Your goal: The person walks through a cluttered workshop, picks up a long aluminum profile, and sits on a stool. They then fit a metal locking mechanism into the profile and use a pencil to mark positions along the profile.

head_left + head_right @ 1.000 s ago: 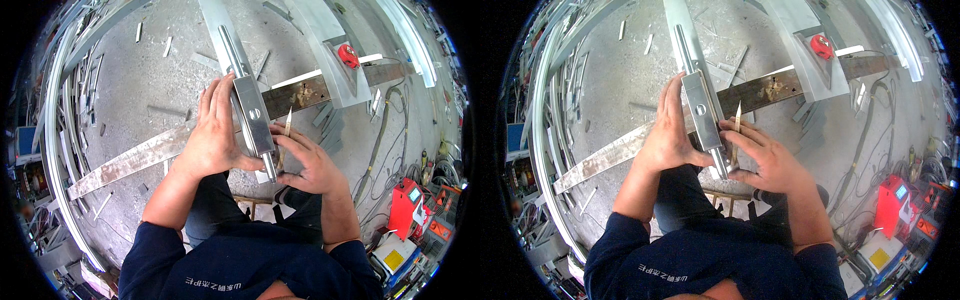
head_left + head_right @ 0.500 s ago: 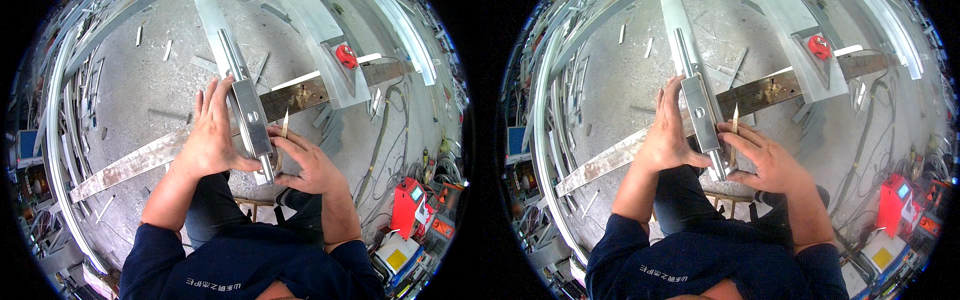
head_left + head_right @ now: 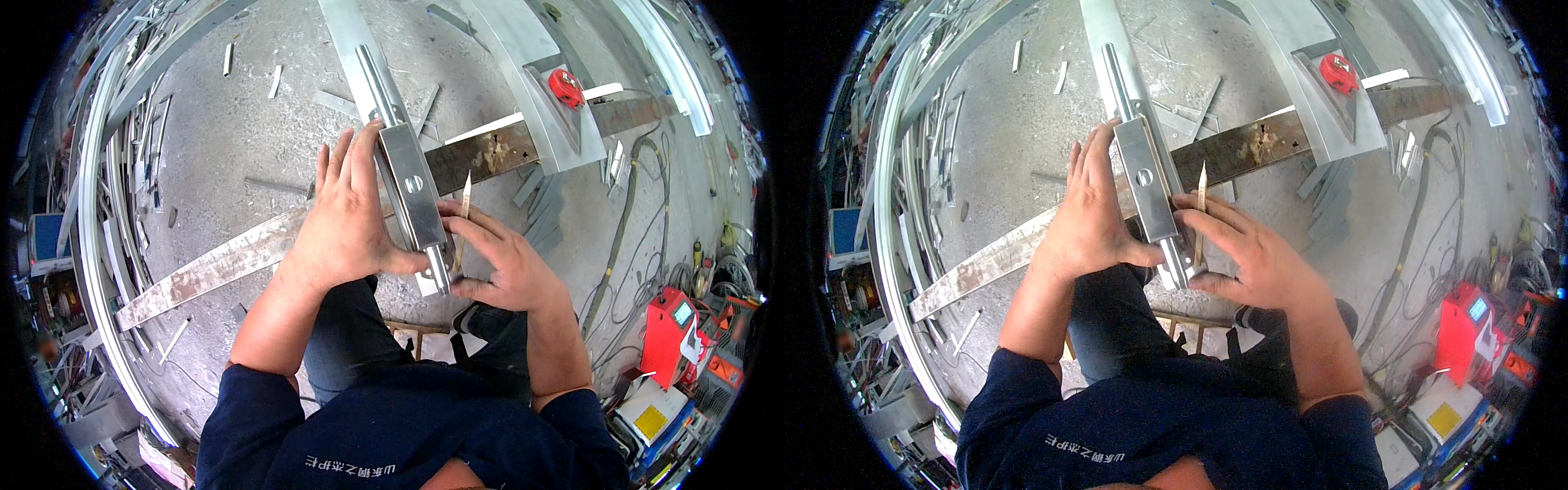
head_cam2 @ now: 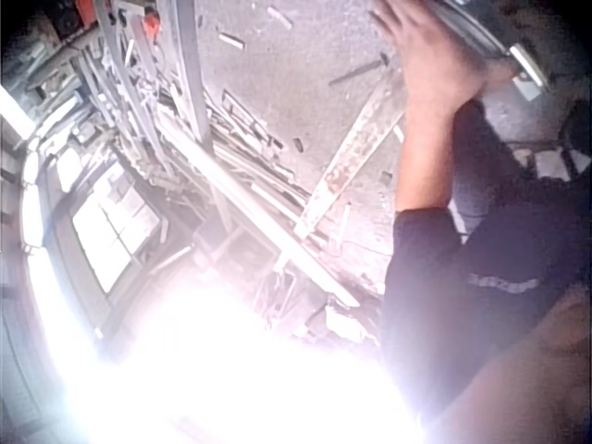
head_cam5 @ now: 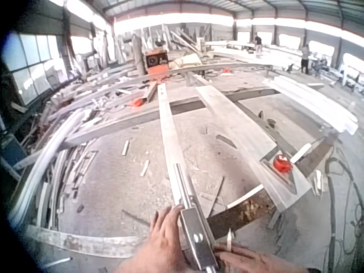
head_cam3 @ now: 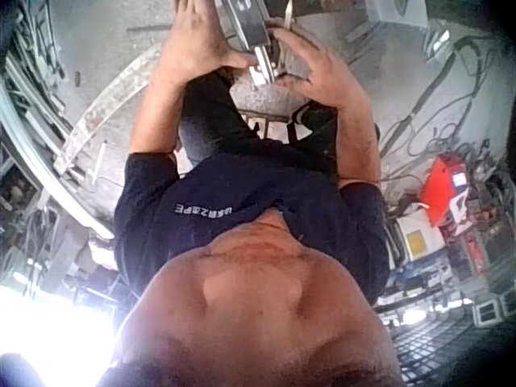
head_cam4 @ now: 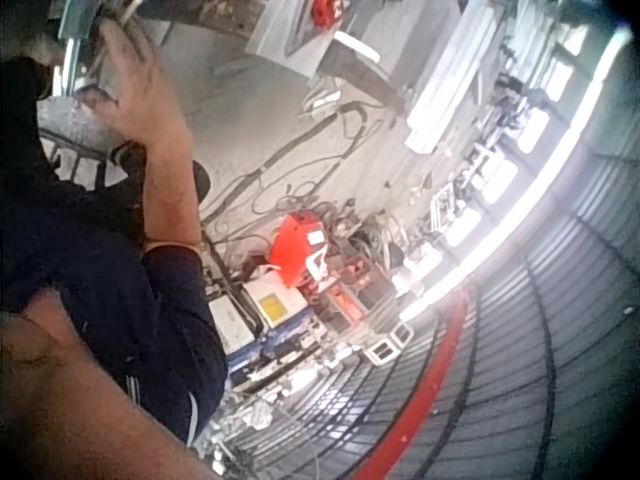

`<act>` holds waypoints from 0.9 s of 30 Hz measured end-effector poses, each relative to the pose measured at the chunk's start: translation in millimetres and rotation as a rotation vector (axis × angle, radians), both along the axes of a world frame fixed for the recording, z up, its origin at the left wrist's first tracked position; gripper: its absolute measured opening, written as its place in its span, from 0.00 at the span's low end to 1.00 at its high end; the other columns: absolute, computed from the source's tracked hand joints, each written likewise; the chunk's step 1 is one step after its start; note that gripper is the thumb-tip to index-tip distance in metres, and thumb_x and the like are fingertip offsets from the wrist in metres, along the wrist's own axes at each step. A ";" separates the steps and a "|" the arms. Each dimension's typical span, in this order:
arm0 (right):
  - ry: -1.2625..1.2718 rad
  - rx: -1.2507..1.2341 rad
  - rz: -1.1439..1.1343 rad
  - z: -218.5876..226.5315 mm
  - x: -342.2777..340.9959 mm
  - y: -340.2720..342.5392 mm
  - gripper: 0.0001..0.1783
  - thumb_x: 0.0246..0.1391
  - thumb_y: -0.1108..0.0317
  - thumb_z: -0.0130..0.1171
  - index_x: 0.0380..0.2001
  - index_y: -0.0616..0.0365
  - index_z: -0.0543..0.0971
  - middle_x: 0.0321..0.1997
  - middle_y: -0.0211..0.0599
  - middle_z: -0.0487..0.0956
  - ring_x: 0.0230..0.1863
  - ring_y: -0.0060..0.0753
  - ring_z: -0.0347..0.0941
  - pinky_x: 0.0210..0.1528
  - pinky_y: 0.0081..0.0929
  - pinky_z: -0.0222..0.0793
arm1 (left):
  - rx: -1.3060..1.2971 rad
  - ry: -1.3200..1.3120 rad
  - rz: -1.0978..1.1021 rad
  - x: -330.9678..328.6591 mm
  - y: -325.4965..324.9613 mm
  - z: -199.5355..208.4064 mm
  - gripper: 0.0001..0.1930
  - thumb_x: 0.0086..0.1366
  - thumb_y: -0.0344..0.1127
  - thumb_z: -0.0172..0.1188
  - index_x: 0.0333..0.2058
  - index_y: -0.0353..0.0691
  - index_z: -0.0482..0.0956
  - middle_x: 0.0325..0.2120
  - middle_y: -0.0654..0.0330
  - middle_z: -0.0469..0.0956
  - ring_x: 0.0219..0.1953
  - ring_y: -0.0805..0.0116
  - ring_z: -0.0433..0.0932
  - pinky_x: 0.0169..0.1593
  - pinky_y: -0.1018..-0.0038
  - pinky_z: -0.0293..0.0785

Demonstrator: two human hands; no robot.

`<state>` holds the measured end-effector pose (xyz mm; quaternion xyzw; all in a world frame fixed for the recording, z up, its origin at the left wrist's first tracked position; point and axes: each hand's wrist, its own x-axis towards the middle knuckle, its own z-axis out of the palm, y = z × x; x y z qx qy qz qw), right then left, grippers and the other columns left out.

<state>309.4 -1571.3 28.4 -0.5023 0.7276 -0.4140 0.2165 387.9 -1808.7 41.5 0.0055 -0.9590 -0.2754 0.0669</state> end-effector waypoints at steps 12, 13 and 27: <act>-0.018 0.028 -0.016 0.5 1.2 1.4 0.40 0.48 0.54 0.68 0.62 0.56 0.66 0.68 0.43 0.65 0.68 0.50 0.61 0.67 0.42 0.61 | 0.015 -0.004 0.011 0.3 1.3 -1.1 0.74 0.23 0.50 0.80 0.66 0.26 0.42 0.63 0.35 0.56 0.68 0.37 0.55 0.71 0.43 0.41; -0.025 0.051 -0.026 0.6 1.8 1.5 0.40 0.48 0.53 0.68 0.62 0.56 0.66 0.68 0.43 0.65 0.68 0.50 0.61 0.66 0.42 0.61 | 0.043 0.006 0.014 -0.7 1.5 -0.6 0.73 0.23 0.49 0.80 0.66 0.27 0.43 0.62 0.35 0.58 0.67 0.36 0.55 0.70 0.43 0.42; -0.366 -0.344 -0.323 -10.1 2.8 11.0 0.33 0.50 0.71 0.67 0.60 0.58 0.68 0.57 0.42 0.76 0.60 0.34 0.71 0.62 0.32 0.63 | 0.032 0.053 0.012 -0.5 2.8 -7.2 0.75 0.21 0.50 0.83 0.66 0.31 0.43 0.61 0.37 0.60 0.67 0.41 0.59 0.70 0.44 0.43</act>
